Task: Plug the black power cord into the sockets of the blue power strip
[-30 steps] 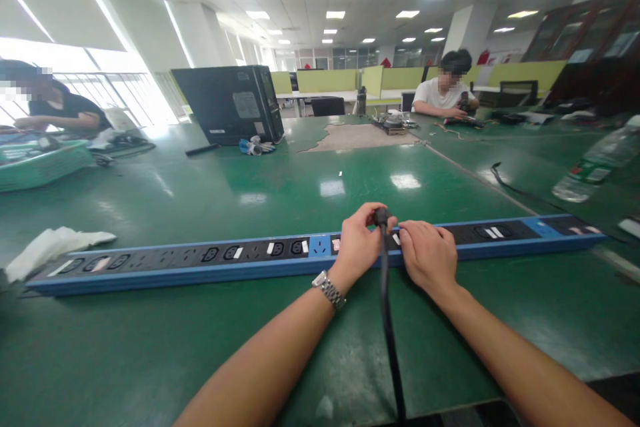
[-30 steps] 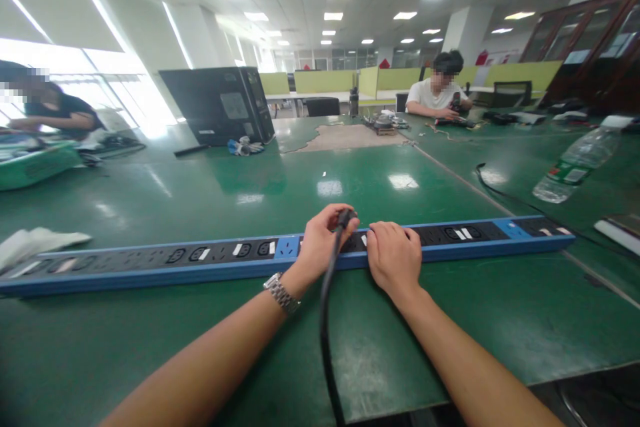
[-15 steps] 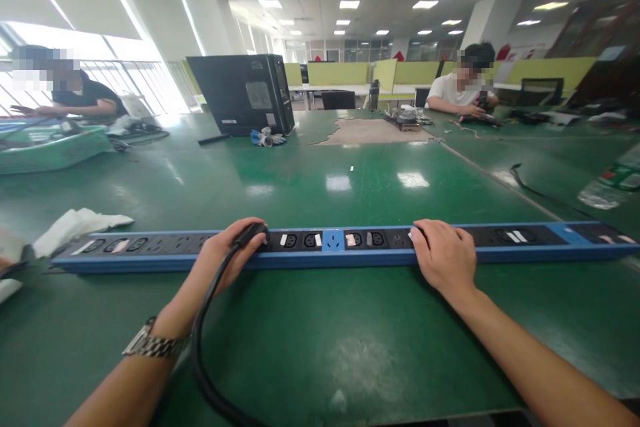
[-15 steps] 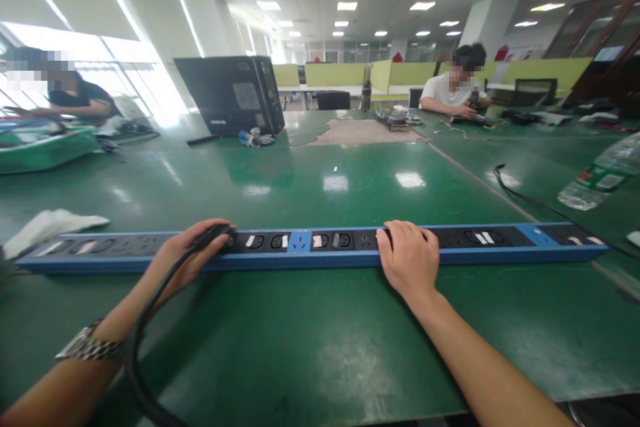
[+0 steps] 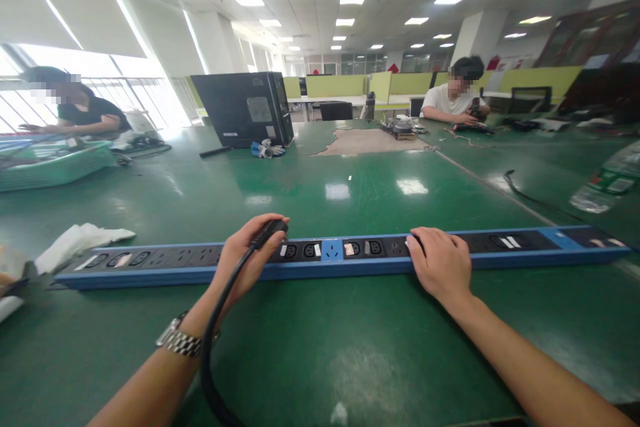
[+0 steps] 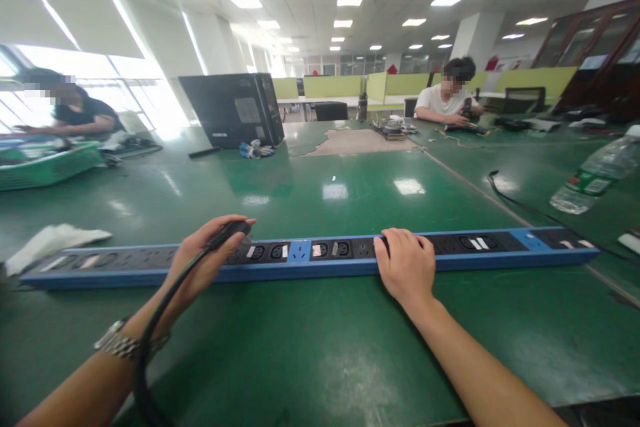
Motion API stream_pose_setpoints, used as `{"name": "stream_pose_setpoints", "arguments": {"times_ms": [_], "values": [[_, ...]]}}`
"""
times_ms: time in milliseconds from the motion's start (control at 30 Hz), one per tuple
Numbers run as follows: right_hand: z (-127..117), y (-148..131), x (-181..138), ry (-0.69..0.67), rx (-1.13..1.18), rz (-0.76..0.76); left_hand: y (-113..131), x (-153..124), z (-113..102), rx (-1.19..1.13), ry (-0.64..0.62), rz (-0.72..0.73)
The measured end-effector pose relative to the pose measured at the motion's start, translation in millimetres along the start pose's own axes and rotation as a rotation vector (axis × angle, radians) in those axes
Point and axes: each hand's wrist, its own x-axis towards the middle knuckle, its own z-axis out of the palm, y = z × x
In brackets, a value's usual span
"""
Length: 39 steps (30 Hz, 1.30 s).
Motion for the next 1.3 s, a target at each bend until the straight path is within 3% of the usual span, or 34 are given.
{"name": "stream_pose_setpoints", "arguments": {"times_ms": [100, 200, 400, 600, 667, 767, 833, 900, 1067, 1300], "values": [[-0.4, -0.6, 0.0, 0.001, -0.002, 0.004, 30.7, 5.8, 33.3, 0.002, -0.124, 0.082], [-0.8, -0.5, 0.0, -0.002, -0.001, -0.001, 46.1, 6.3, 56.0, 0.131, -0.189, 0.056], [-2.1, -1.4, 0.8, -0.002, 0.018, 0.001, 47.6, -1.1, 60.3, 0.245, -0.110, -0.019], [-1.7, -2.3, 1.5, 0.010, 0.011, 0.006, 54.4, 0.4, 63.3, 0.405, -0.176, 0.092], [-1.1, -2.5, 1.5, 0.011, 0.008, 0.007, 51.1, 2.3, 62.6, 0.280, -0.198, 0.068], [-0.5, -3.2, 1.2, 0.008, 0.002, 0.010, 50.1, 4.9, 68.4, -0.079, -0.083, -0.046], [-0.5, -3.7, 0.7, 0.009, -0.002, 0.012, 58.8, 7.2, 81.6, -0.239, -0.018, -0.071], [-1.0, -4.0, 0.3, 0.012, -0.009, 0.010, 74.3, 11.4, 101.2, -0.266, -0.060, -0.025], [-2.4, -3.7, 1.0, -0.008, 0.001, -0.009, 108.6, 28.3, 142.0, -0.144, -0.211, 0.057], [-5.0, -4.8, 2.4, -0.008, 0.013, -0.004, 126.2, 28.0, 141.6, 0.177, -0.271, 0.081]]}}
